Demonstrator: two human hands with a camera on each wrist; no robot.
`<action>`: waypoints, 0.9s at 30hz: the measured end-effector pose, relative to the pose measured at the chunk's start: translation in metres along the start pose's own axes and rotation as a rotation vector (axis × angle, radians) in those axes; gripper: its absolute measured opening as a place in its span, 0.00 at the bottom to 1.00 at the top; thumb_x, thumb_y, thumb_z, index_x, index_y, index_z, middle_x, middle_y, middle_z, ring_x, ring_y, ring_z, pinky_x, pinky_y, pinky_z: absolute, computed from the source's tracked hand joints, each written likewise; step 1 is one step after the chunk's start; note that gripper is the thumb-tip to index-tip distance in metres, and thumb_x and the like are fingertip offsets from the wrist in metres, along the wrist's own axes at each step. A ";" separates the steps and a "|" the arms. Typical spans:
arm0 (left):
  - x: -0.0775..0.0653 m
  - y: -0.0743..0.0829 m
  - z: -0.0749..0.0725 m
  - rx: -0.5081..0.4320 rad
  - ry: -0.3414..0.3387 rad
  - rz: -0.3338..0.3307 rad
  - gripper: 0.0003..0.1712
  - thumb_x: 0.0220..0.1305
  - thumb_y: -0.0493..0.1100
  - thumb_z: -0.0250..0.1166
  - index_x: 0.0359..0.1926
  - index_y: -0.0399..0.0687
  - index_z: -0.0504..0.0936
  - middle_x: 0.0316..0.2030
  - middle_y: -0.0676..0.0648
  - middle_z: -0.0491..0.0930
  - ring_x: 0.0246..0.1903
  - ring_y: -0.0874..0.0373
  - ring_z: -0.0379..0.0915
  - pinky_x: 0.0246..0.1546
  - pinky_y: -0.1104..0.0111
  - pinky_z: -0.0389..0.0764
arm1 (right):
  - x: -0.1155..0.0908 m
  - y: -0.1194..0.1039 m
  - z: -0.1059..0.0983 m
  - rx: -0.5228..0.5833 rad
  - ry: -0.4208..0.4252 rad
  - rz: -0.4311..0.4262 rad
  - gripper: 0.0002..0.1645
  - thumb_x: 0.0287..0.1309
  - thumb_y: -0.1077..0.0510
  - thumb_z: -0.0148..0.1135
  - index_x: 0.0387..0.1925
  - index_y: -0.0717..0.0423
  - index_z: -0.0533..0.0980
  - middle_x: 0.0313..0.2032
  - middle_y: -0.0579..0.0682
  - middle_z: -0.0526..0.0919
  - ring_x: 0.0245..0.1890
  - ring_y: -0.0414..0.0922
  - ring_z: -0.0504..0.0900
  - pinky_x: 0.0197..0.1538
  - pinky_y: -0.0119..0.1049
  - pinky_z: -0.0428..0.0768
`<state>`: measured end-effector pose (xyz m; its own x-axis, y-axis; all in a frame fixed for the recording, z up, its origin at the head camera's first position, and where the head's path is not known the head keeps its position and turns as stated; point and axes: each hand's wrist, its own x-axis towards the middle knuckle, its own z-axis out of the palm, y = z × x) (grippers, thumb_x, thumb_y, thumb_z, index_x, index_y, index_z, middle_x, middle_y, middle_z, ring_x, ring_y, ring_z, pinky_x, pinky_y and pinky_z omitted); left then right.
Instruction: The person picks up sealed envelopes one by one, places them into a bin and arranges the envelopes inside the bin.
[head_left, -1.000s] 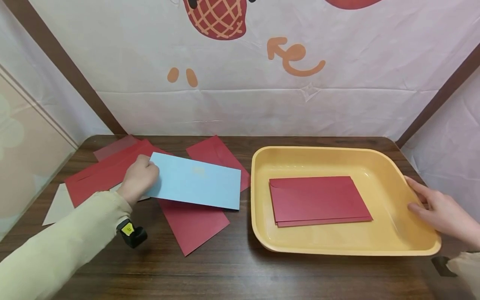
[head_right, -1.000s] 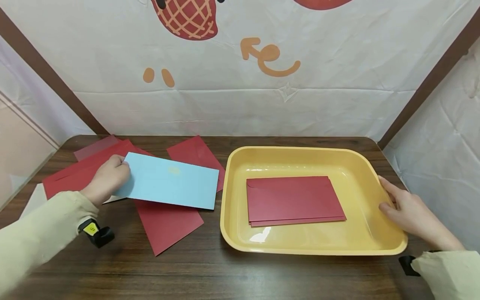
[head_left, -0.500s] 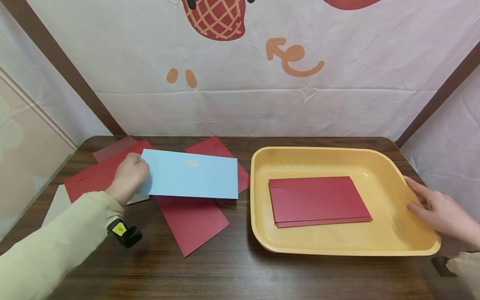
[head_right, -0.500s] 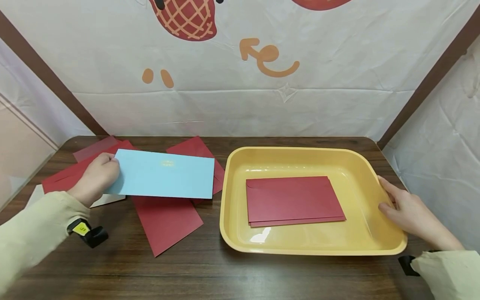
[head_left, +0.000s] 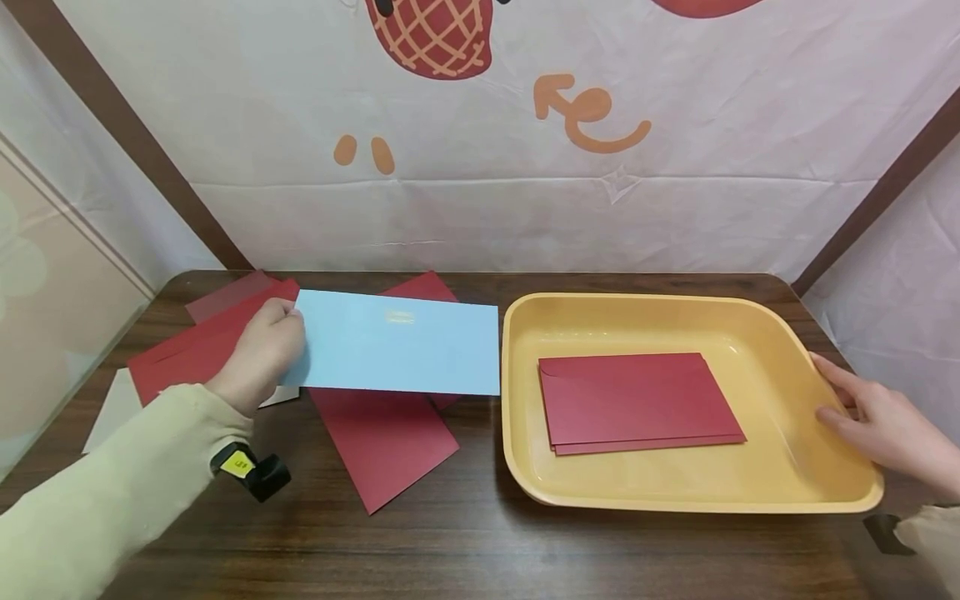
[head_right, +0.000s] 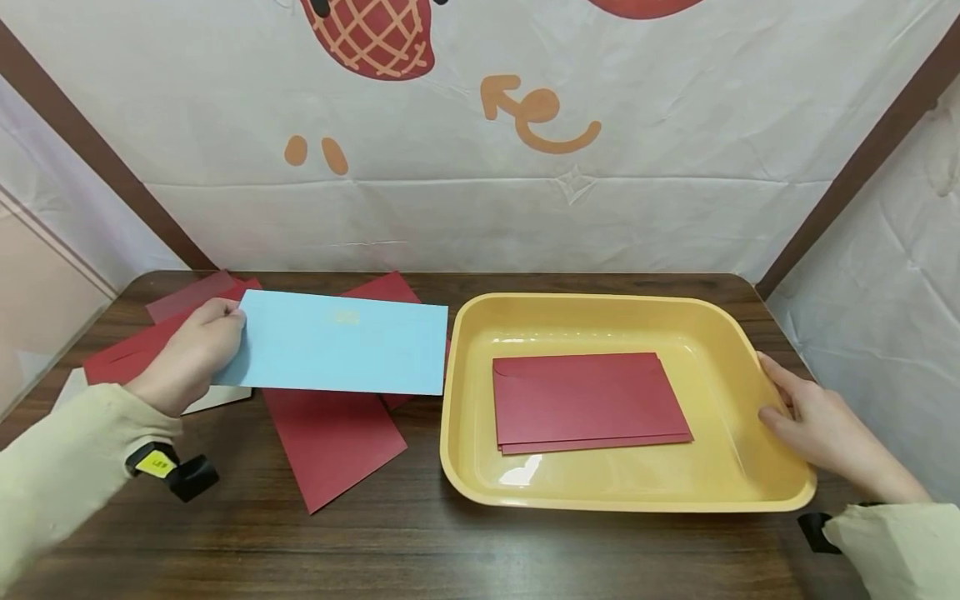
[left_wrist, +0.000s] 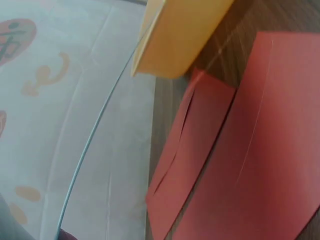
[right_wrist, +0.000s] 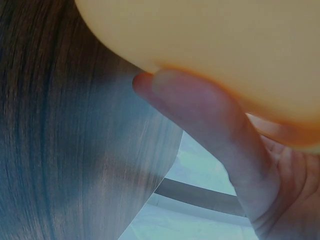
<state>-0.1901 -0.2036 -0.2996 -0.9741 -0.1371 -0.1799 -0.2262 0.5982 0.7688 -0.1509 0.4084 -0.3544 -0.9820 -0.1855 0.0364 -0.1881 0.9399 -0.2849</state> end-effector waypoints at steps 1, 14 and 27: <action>-0.001 0.001 0.002 -0.006 -0.007 0.004 0.30 0.73 0.44 0.27 0.65 0.21 0.47 0.61 0.22 0.50 0.60 0.29 0.48 0.54 0.38 0.62 | 0.000 0.000 0.000 -0.001 0.000 -0.001 0.40 0.57 0.67 0.58 0.66 0.77 0.53 0.27 0.57 0.80 0.18 0.28 0.67 0.22 0.30 0.68; -0.020 0.023 0.032 -0.091 -0.121 0.030 0.28 0.75 0.45 0.30 0.66 0.28 0.48 0.63 0.28 0.52 0.62 0.34 0.49 0.56 0.45 0.62 | 0.000 0.000 0.000 -0.002 0.002 -0.007 0.40 0.57 0.67 0.58 0.66 0.77 0.53 0.27 0.58 0.81 0.18 0.28 0.67 0.22 0.30 0.68; -0.026 0.045 0.058 -0.150 -0.256 0.082 0.26 0.76 0.41 0.34 0.66 0.27 0.47 0.61 0.29 0.56 0.61 0.37 0.57 0.56 0.50 0.69 | 0.000 0.001 0.000 -0.021 0.014 -0.014 0.40 0.57 0.67 0.59 0.66 0.77 0.53 0.26 0.58 0.80 0.17 0.28 0.66 0.22 0.30 0.67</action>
<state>-0.1746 -0.1272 -0.2965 -0.9612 0.1222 -0.2475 -0.1628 0.4728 0.8660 -0.1509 0.4091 -0.3552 -0.9793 -0.1953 0.0537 -0.2026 0.9429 -0.2645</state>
